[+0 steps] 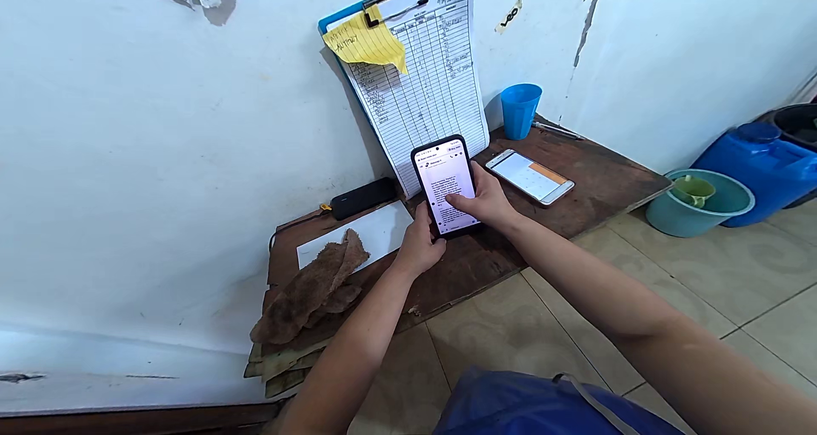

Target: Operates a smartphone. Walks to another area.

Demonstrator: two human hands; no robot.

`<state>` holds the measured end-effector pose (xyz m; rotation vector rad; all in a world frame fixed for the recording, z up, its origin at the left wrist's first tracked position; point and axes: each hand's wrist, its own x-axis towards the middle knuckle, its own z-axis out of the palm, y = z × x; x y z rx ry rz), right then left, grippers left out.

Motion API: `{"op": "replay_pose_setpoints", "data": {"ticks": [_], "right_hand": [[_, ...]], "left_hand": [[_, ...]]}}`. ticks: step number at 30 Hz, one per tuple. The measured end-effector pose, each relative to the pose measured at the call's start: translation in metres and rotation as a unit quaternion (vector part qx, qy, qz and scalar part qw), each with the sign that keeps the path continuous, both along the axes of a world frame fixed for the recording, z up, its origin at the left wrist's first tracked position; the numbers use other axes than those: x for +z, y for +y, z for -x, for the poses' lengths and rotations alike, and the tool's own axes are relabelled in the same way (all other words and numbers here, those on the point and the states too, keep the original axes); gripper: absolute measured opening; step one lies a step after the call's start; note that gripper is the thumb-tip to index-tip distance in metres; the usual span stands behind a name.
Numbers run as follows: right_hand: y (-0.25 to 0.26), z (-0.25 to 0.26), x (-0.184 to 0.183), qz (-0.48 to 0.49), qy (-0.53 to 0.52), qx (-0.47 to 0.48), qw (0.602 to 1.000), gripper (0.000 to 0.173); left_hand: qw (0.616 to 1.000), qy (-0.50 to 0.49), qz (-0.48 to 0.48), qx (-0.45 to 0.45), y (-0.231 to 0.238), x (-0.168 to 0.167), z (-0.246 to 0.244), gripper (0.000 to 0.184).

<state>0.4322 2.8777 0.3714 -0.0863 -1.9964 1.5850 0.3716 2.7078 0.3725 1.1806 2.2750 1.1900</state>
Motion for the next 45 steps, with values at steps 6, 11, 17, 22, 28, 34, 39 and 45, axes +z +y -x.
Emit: {"op": "replay_pose_setpoints", "data": {"ticks": [6,11,17,22,28,34,39,45], "right_hand": [[-0.0001,-0.0012,-0.0006,0.004,0.006,0.007,1.000,0.046],[0.0002,-0.0024,-0.0004,-0.001,0.005,0.005,1.000,0.042],[0.0010,-0.0025,-0.0011,-0.005,0.013,0.010,1.000,0.039],[0.0028,-0.0019,-0.0029,-0.016,0.015,0.004,1.000,0.037],[0.0036,-0.0017,-0.0032,-0.018,0.015,0.003,1.000,0.038],[0.0033,-0.0010,-0.0043,-0.014,0.026,0.001,1.000,0.042],[0.0032,-0.0014,-0.0035,-0.013,0.017,0.002,1.000,0.044],[0.0025,-0.0018,-0.0023,-0.012,0.012,0.001,1.000,0.043]], "left_hand": [[1.000,-0.001,0.003,0.001,-0.0001,0.0007,-0.0003,0.076],[1.000,0.003,0.013,0.003,0.0002,0.0003,0.0007,0.074],[1.000,-0.002,0.011,0.005,0.0002,0.0005,0.0005,0.075],[1.000,-0.001,0.009,0.003,0.0000,0.0013,0.0002,0.076],[1.000,-0.003,0.016,0.005,0.0003,0.0025,-0.0004,0.077],[1.000,0.000,0.014,0.004,0.0004,0.0018,-0.0002,0.077],[1.000,0.003,0.021,0.005,0.0000,0.0026,-0.0002,0.077],[1.000,0.004,0.022,0.003,-0.0001,0.0028,0.0004,0.076]]}}
